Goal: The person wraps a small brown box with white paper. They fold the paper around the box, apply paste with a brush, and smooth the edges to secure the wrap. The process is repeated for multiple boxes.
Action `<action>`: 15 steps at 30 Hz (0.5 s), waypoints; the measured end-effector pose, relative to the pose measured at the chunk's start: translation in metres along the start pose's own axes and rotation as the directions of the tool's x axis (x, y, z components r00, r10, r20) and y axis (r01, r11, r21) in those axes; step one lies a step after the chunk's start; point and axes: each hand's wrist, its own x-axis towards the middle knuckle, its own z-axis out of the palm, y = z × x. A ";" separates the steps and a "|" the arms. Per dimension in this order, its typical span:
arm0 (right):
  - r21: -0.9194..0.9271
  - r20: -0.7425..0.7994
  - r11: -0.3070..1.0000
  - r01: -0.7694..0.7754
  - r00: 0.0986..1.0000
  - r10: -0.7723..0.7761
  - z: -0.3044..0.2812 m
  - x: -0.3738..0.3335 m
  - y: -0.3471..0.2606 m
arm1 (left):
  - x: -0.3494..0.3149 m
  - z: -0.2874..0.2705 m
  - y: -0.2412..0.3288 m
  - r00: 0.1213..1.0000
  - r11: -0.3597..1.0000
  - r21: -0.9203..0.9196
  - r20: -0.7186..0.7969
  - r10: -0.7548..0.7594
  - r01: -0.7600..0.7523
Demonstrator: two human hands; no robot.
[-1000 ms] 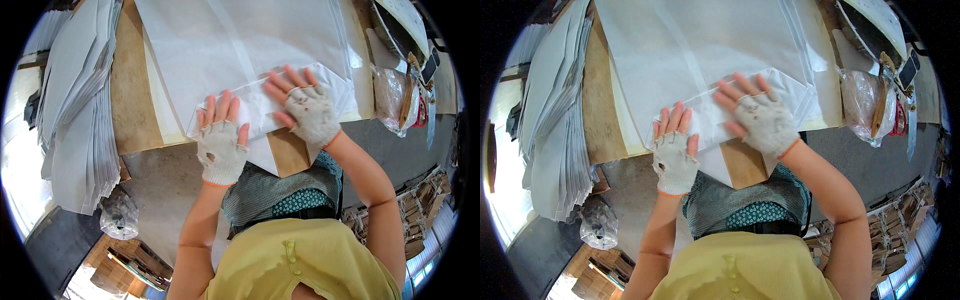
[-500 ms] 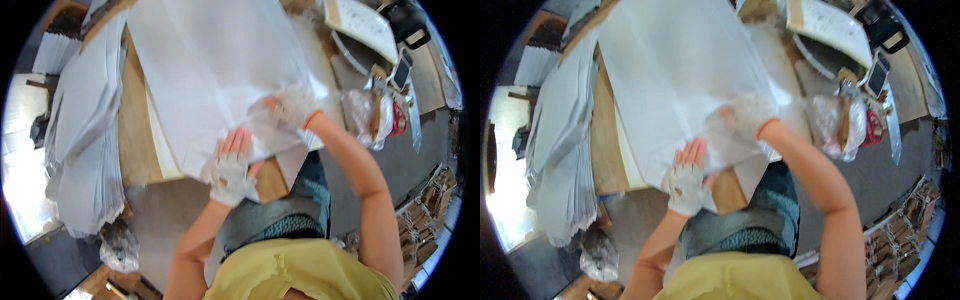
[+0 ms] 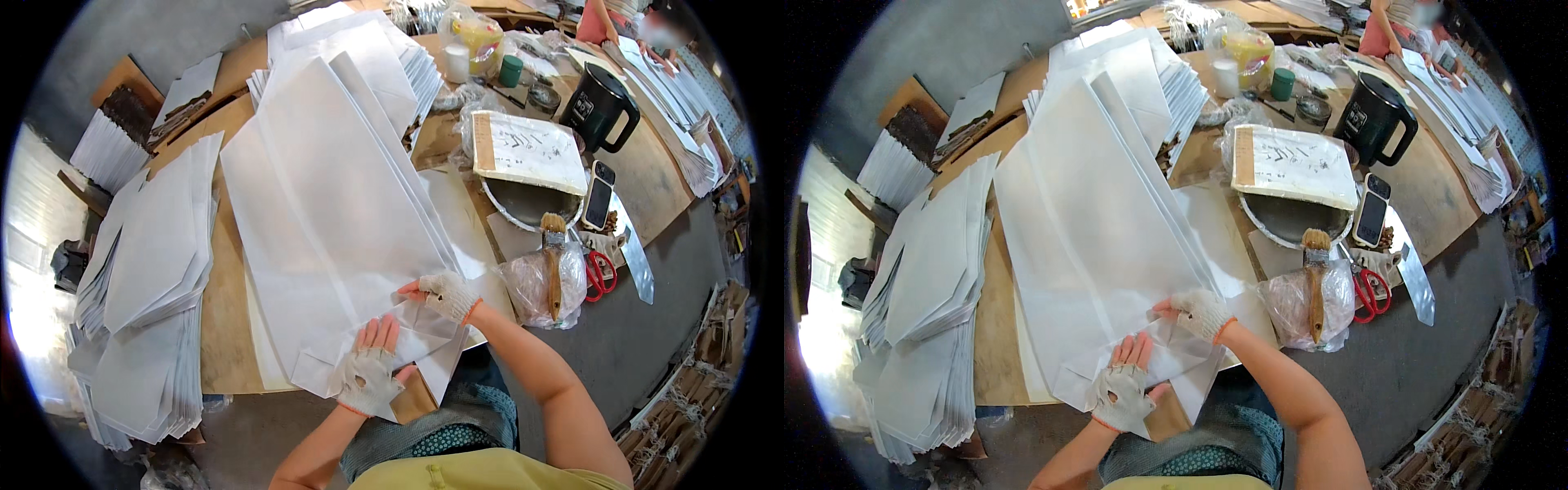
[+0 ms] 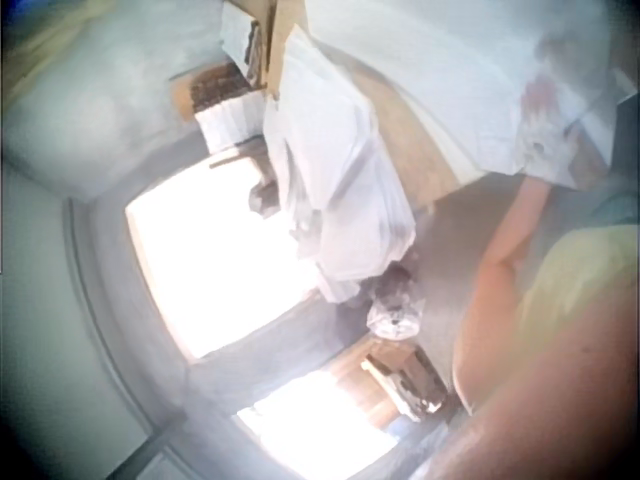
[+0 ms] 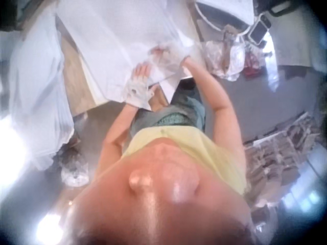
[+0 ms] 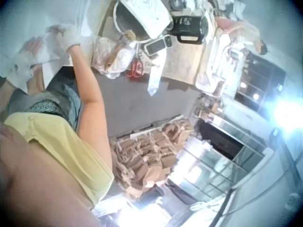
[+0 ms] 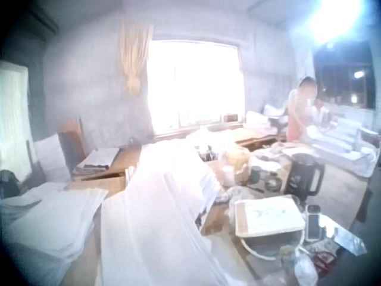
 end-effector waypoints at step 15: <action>-0.629 0.107 0.719 0.296 0.949 -0.298 0.075 -0.062 -0.032 | -0.065 -0.016 -0.024 0.979 0.968 0.149 -0.046 -0.199 0.204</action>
